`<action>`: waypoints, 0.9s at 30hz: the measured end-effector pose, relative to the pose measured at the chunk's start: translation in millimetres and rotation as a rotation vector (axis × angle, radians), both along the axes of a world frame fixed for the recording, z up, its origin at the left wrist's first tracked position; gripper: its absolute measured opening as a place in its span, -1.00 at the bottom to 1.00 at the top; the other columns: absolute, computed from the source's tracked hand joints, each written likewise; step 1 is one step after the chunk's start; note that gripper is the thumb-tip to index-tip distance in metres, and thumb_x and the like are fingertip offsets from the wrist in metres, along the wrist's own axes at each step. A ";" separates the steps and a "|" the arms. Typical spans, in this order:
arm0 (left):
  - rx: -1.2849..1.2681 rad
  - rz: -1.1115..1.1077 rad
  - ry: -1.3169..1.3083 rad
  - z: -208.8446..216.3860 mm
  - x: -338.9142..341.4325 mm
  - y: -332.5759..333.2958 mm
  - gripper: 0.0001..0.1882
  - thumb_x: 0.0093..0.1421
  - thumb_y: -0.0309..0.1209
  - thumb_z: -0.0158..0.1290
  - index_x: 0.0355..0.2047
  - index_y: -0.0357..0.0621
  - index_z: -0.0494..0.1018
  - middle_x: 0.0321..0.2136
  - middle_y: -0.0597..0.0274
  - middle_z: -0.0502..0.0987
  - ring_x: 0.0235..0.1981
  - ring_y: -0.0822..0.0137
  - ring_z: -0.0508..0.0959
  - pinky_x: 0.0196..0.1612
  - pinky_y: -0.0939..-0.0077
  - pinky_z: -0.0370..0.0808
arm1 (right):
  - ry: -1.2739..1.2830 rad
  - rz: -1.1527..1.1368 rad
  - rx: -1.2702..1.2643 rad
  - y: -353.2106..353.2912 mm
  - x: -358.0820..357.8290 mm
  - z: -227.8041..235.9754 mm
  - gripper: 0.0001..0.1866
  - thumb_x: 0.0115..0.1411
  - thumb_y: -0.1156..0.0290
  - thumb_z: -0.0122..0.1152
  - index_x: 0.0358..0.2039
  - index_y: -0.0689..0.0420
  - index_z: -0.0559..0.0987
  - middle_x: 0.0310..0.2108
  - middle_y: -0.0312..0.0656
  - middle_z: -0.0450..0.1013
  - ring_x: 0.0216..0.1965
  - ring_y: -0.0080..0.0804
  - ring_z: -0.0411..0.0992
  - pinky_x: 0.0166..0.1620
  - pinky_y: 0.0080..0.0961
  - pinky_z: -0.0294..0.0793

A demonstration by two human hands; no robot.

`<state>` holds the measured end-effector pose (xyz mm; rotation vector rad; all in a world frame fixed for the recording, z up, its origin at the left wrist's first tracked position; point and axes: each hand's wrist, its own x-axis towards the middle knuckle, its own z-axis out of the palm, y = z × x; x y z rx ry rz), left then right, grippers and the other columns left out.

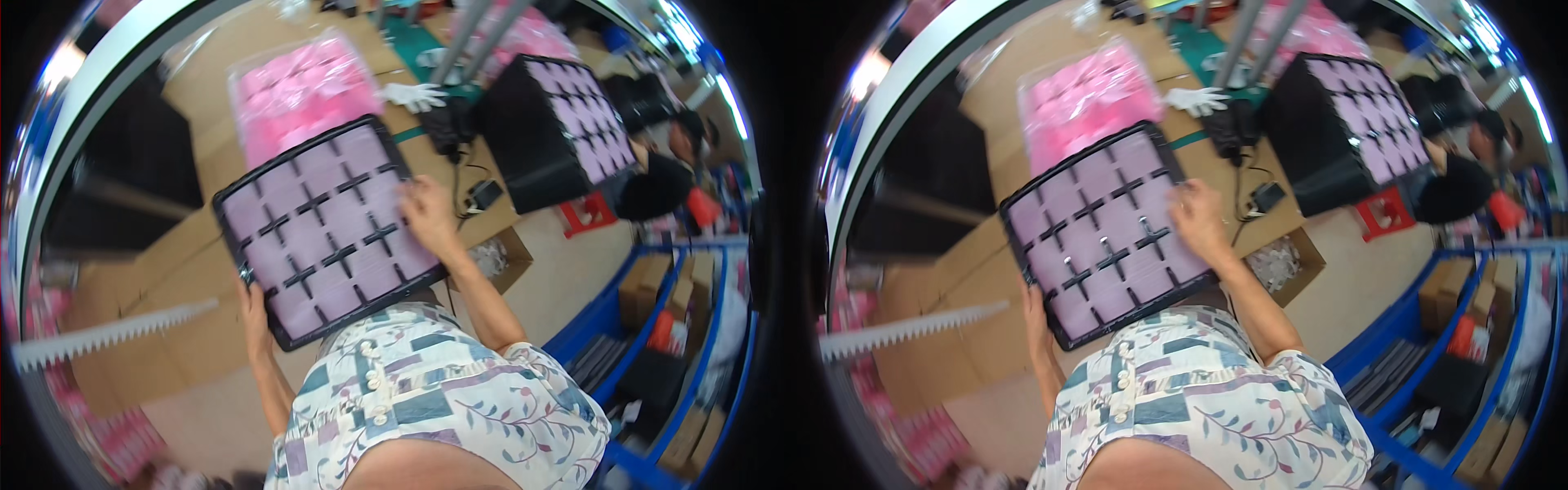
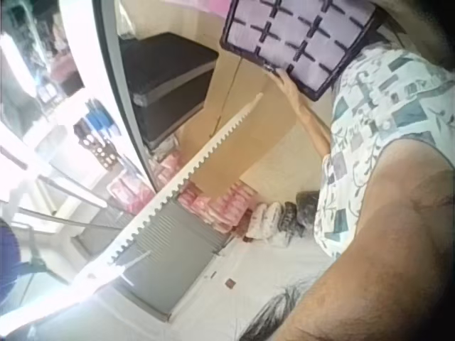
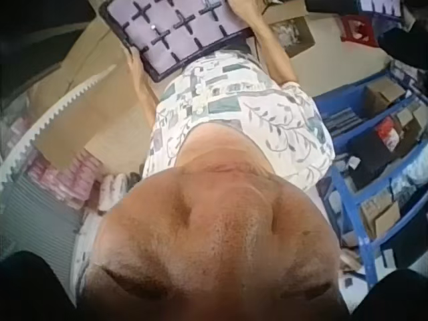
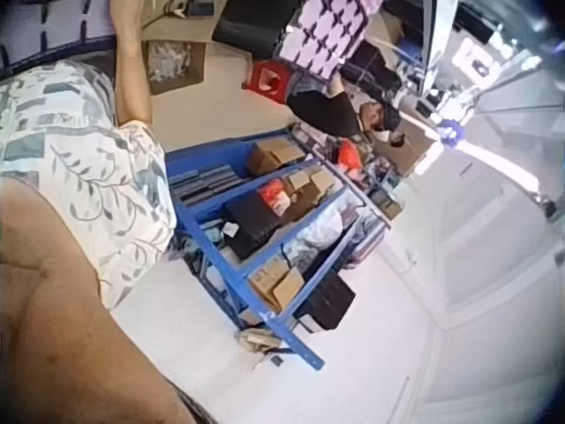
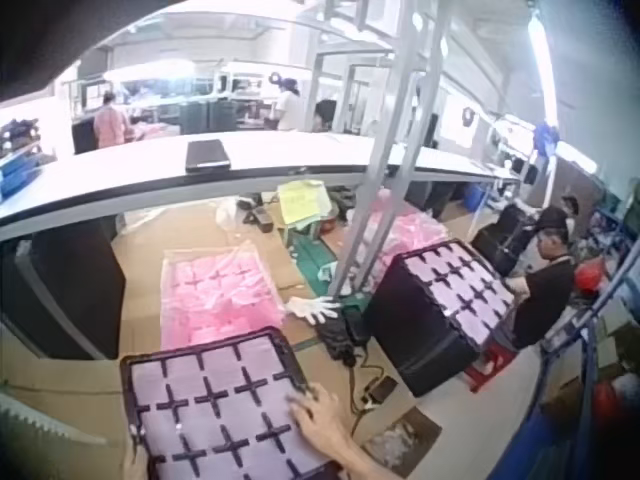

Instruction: The person places pink foam inserts into black plastic trays. They peel small white adhesive labels from a roll and stick them onto the trays. The person then picks up a completed tray and places it on a stack. This process is repeated for multiple trays.

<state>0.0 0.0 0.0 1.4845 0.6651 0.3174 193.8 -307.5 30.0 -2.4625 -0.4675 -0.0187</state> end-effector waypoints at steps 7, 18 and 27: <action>0.409 -0.078 0.013 24.4 25.4 -32.3 -0.39 0.38 -0.37 -0.10 0.36 -0.33 0.04 0.34 -0.01 0.15 0.33 0.18 0.17 0.36 0.36 0.03 | -0.017 -0.229 0.354 -19.7 16.4 1.9 -0.39 0.19 0.18 0.17 0.19 0.22 0.37 0.21 0.15 0.24 0.17 0.10 0.21 0.25 -0.11 0.13; 0.487 -0.117 -0.204 42.3 27.9 -50.1 -0.33 0.39 -0.28 -0.12 0.38 -0.34 -0.05 0.36 -0.07 0.08 0.33 0.13 0.16 0.37 0.32 0.02 | -0.102 -0.337 0.310 -44.8 1.1 39.2 -0.25 0.21 0.08 0.18 0.19 0.43 0.26 0.05 0.26 0.38 0.09 0.17 0.34 0.20 -0.08 0.20; 0.269 -0.969 -0.331 116.9 184.5 -247.1 -0.24 0.35 -0.29 -0.12 0.34 -0.54 -0.20 0.34 -0.34 0.03 0.34 -0.02 0.17 0.33 0.34 0.09 | -0.291 -0.790 -0.134 -325.9 86.9 149.1 -0.25 0.30 -0.21 -0.13 0.07 0.29 0.46 -0.02 0.28 0.45 0.06 0.20 0.41 0.10 -0.09 0.36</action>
